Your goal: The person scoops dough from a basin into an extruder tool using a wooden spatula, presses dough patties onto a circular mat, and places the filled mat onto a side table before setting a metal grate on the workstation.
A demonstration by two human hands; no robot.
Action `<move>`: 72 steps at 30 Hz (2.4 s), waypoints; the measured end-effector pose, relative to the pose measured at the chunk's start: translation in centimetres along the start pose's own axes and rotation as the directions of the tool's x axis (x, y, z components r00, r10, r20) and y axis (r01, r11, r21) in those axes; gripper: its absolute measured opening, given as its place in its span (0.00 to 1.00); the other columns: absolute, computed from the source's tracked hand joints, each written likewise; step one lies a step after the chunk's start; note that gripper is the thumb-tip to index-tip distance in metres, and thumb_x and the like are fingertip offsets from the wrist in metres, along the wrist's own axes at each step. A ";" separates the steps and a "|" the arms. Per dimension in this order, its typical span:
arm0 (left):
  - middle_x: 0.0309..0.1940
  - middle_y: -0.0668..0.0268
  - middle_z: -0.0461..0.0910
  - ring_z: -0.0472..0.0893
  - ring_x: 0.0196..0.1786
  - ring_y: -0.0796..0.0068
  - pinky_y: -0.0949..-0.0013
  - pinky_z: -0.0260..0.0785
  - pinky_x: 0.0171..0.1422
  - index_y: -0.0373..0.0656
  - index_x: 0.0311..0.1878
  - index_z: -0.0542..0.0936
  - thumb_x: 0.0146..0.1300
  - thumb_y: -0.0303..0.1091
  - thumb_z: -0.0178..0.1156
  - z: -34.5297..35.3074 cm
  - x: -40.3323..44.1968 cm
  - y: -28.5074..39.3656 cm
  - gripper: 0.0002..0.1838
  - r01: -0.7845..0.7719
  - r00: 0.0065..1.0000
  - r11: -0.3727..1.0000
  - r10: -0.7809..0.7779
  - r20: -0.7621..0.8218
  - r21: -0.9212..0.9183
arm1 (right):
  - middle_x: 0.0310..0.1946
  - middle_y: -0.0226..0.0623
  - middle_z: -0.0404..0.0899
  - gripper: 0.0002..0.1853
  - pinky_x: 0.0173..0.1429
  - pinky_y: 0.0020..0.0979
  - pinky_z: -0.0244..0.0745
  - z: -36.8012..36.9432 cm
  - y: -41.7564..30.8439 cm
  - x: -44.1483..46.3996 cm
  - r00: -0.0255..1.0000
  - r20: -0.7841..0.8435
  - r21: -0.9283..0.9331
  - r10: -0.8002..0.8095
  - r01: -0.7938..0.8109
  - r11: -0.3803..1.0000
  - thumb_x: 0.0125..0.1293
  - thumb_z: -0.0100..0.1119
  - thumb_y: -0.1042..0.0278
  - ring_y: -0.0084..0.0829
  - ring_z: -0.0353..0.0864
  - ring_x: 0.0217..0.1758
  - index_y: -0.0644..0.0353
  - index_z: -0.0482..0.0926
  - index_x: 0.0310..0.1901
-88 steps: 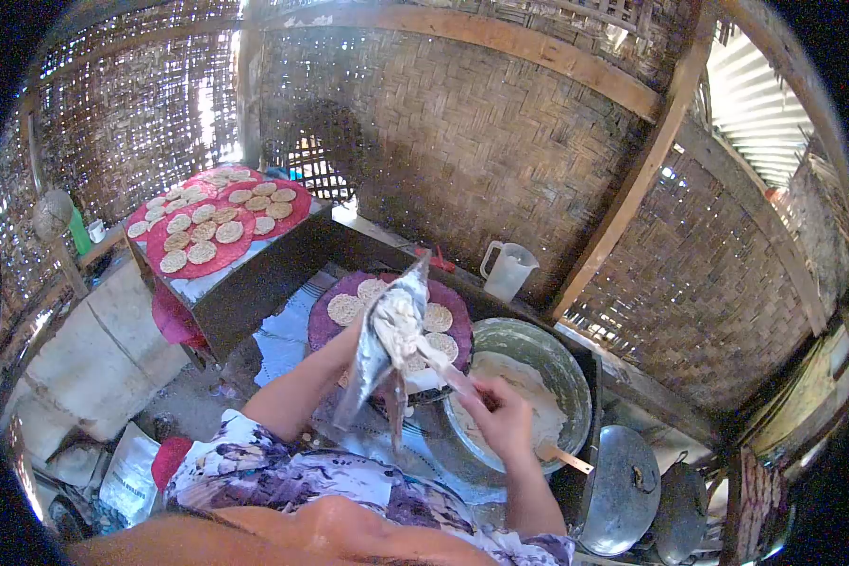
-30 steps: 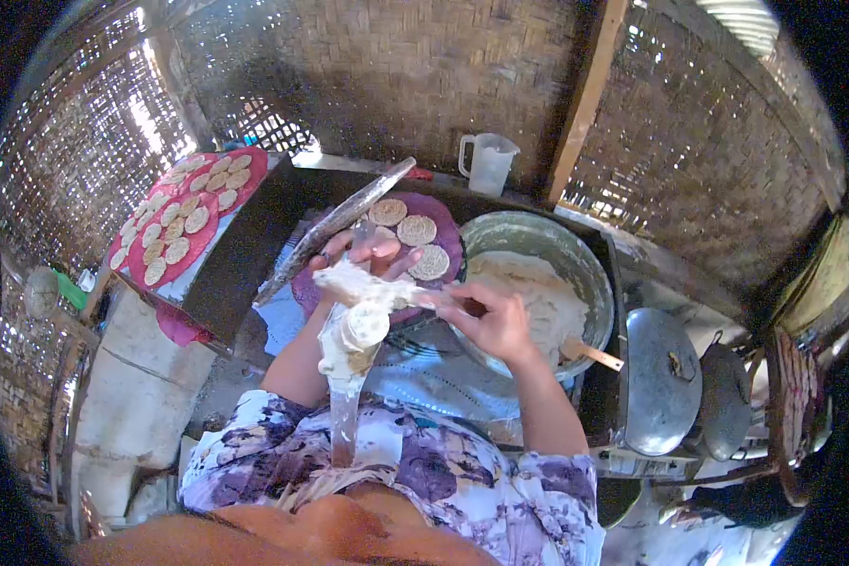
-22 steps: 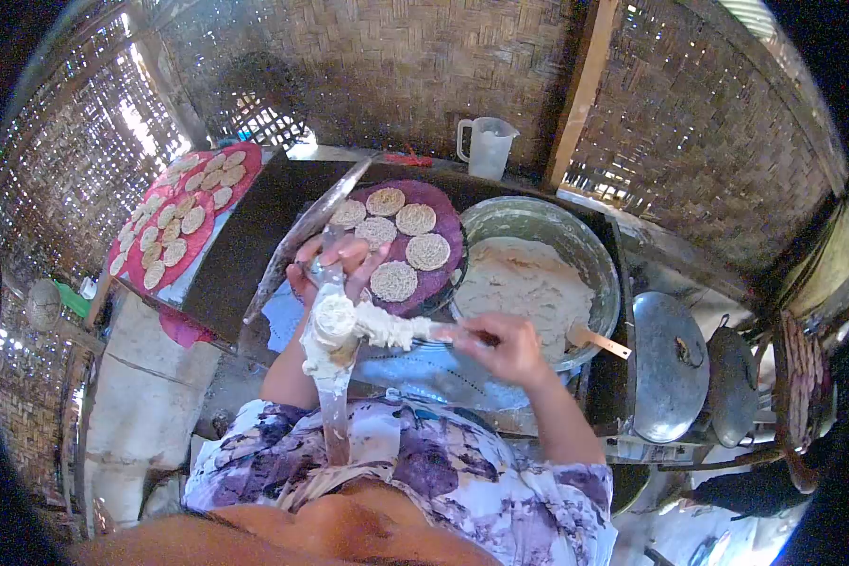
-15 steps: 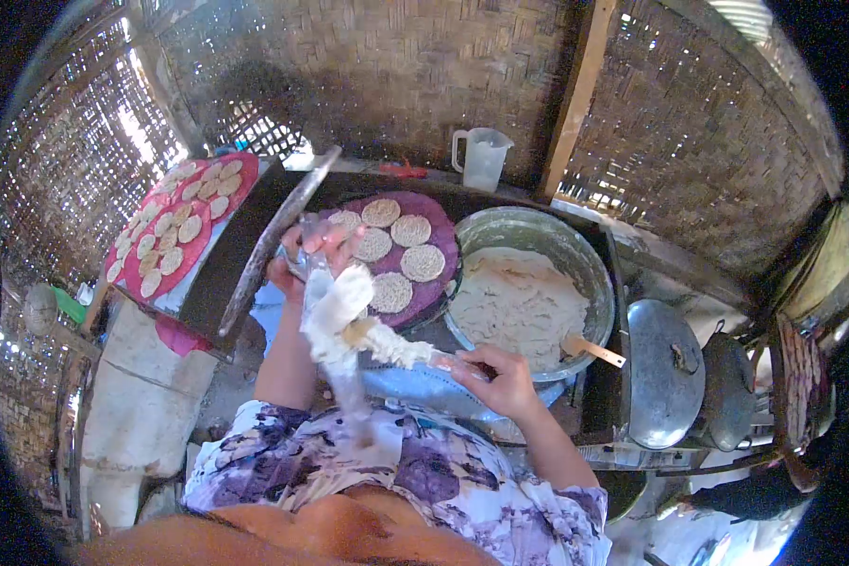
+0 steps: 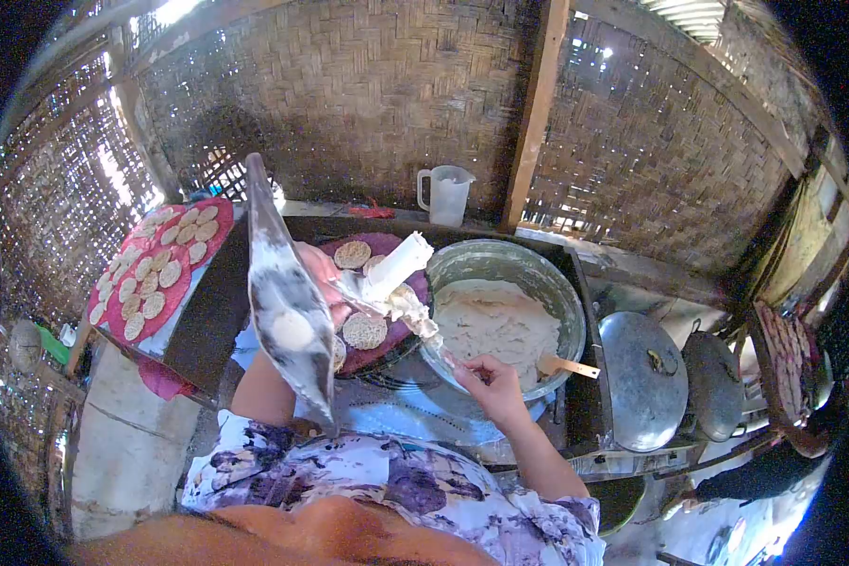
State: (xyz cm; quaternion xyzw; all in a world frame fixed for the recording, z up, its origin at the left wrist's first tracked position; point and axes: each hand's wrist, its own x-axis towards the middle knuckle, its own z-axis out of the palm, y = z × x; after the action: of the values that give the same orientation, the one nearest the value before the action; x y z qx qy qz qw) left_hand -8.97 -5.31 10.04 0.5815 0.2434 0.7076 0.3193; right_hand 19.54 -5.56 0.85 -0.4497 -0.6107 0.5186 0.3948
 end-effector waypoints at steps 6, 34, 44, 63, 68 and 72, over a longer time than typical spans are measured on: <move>0.34 0.58 0.77 0.78 0.37 0.66 0.64 0.73 0.42 0.32 0.44 0.73 0.54 0.40 0.54 -1.5 -0.8 -1.6 0.21 -0.105 0.953 0.985 0.060 0.296 0.136 | 0.19 0.21 0.70 0.06 0.22 0.16 0.53 0.4 -0.7 -0.1 0.999 -0.011 0.036 -0.051 0.051 0.998 0.56 0.61 0.72 0.11 0.62 0.19 0.62 0.77 0.34; 0.44 0.64 0.71 0.74 0.46 0.69 0.63 0.61 0.59 0.49 0.52 0.72 0.46 0.37 0.69 -5.5 -1.2 1.5 0.28 0.110 0.989 0.903 -0.143 -0.049 -0.415 | 0.47 0.64 0.68 0.51 0.15 0.29 0.67 12.5 -4.5 5.9 0.217 0.825 0.491 -0.522 -0.731 0.474 0.52 0.46 0.27 0.40 0.72 0.16 0.72 0.55 0.59; 0.40 0.66 0.79 0.77 0.45 0.68 0.65 0.69 0.50 0.44 0.40 0.77 0.40 0.40 0.68 -8.1 -7.6 0.5 0.21 0.300 0.945 0.769 -0.319 -0.069 0.564 | 0.54 0.54 0.61 0.49 0.33 0.29 0.73 13.7 -7.5 6.1 0.655 0.157 0.225 -0.739 0.705 0.672 0.55 0.59 0.44 0.38 0.74 0.40 0.51 0.38 0.68; 0.39 0.61 0.76 0.74 0.45 0.60 0.59 0.64 0.55 0.47 0.38 0.75 0.46 0.52 0.60 -8.0 -6.1 -0.1 0.21 -0.096 0.964 0.443 -0.183 0.195 0.891 | 0.52 0.57 0.59 0.40 0.36 0.41 0.76 13.4 -9.7 5.7 0.513 0.573 -0.371 -0.640 0.858 0.355 0.45 0.69 0.56 0.55 0.73 0.43 0.52 0.60 0.60; 0.41 0.59 0.75 0.73 0.49 0.55 0.57 0.62 0.57 0.46 0.46 0.75 0.47 0.51 0.59 -8.1 -6.8 -2.9 0.25 0.059 0.986 0.662 -0.154 0.059 0.747 | 0.54 0.53 0.59 0.45 0.42 0.39 0.74 14.0 -9.9 6.4 0.526 0.596 -0.393 -0.607 0.850 0.351 0.44 0.69 0.50 0.50 0.74 0.45 0.57 0.56 0.62; 0.46 0.59 0.74 0.73 0.51 0.58 0.58 0.61 0.60 0.44 0.51 0.71 0.48 0.46 0.61 -9.1 -6.1 -4.4 0.28 0.163 0.986 0.915 -0.165 -0.028 0.369 | 0.58 0.43 0.58 0.53 0.57 0.40 0.62 10.5 -9.7 10.3 0.662 0.749 -0.205 -0.006 0.241 0.949 0.40 0.70 0.45 0.36 0.66 0.55 0.59 0.51 0.65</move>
State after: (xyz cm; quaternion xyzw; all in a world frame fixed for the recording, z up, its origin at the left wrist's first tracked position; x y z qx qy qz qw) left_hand -16.40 -6.62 0.94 0.6102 0.4195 0.6186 0.2628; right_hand 5.29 0.88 9.07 -0.2098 -0.8155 0.5336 0.0784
